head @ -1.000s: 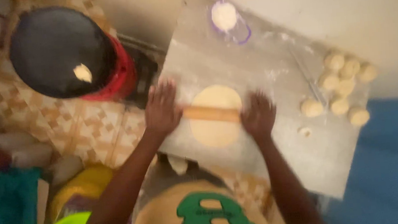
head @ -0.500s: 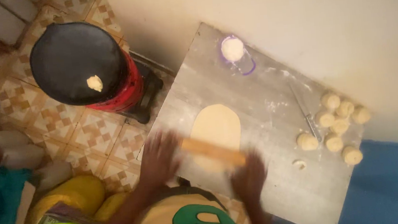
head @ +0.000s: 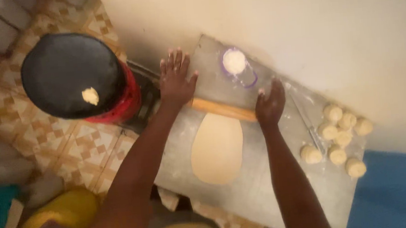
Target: The person cuts a piece of dough with a knife, shapes it into a ball by hand, and then rolls it flat on a floured surface using a rolling pin. The flattened dough is placed on a hot pan to cook.
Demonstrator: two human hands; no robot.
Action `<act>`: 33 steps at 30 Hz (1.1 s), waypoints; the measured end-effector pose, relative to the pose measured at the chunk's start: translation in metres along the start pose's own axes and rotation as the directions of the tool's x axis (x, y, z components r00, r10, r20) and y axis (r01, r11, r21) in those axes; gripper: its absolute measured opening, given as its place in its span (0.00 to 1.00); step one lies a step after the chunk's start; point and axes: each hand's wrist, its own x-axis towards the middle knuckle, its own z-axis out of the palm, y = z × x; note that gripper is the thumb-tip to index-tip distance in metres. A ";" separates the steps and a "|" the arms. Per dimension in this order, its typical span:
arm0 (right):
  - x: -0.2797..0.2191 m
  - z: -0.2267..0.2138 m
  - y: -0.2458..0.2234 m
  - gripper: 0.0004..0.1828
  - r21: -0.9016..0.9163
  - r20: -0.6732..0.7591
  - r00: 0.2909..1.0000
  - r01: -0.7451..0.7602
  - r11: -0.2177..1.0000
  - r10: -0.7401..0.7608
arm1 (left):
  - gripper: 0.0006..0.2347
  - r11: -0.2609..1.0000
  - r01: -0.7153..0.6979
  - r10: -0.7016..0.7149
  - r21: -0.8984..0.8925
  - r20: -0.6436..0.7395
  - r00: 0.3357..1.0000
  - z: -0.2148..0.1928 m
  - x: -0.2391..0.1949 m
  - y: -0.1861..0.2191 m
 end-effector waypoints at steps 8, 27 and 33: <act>-0.076 -0.099 -0.059 0.35 -0.111 0.309 0.947 0.132 0.985 -0.092 | 0.32 0.964 -0.258 0.249 0.070 0.119 0.961 -0.072 -0.108 0.003; -0.182 -0.152 -0.077 0.22 -0.092 0.199 0.971 0.155 0.984 -0.134 | 0.26 0.989 -0.126 0.139 -0.072 0.222 0.965 -0.114 -0.194 0.009; -0.190 -0.095 -0.028 0.25 -0.136 0.470 0.865 -0.124 0.983 0.174 | 0.24 0.986 -0.164 0.159 0.010 0.196 0.968 -0.098 -0.148 0.011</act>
